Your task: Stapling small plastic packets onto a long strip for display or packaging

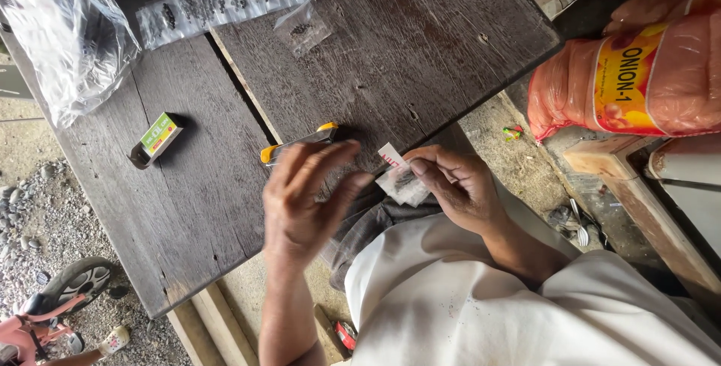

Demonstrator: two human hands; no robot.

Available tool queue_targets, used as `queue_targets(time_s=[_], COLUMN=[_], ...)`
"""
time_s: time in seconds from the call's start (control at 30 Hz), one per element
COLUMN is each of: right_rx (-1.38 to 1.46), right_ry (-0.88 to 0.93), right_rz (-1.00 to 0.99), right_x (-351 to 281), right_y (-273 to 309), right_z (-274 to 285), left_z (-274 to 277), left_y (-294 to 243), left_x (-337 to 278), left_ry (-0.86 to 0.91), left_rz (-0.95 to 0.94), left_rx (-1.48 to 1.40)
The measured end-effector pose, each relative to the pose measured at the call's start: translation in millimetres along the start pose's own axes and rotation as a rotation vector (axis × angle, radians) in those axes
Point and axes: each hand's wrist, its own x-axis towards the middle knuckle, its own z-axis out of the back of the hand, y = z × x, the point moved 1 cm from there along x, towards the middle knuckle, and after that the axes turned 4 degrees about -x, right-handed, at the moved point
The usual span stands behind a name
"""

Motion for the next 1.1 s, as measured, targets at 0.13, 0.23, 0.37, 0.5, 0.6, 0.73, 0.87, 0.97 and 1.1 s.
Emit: queue_targets(time_s=[0.13,0.23,0.37,0.5,0.6,0.73,0.87,0.97,1.1], right_rx=[-0.255,-0.343,-0.406,-0.427,-0.499,-0.482,-0.414,-0.371,-0.362], right_ry=[-0.010,-0.041,-0.089,-0.130,-0.146,-0.145,-0.117,-0.105,-0.082], right_rz=[0.069,0.107,0.206,0.280,0.322,0.413,0.414,0.419,0.402], right_x=[1.4,2.7,3.2,6.6,8.7,8.7,7.0,7.0,4.7], right_y=[7.9,14.7,12.5,15.1,15.2,16.0,18.7,21.0,17.5], right_z=[-1.2,-1.5,-4.7,-9.2,-10.7,-12.9,-16.7,-19.9,-20.4], left_z=[27.9,27.7,22.8,18.9,9.4,-4.7,-10.5,-14.2,-16.8], left_y=[14.1,31.5,33.3,40.6,35.9,12.5,5.8,1.8,1.2], left_x=[3.8,-0.5,-7.3,-16.9,-23.3,-25.6,-20.2,-17.3,-17.7], left_ry=[0.105,0.155,0.168,0.132,0.175,0.157,0.153,0.165,0.176], left_rz=[-0.051,-0.024,-0.045,-0.076,-0.040,0.027,0.031,0.016,0.021], left_rx=[0.474,0.522,0.586,0.553,0.260,0.125,0.081,0.107,0.095])
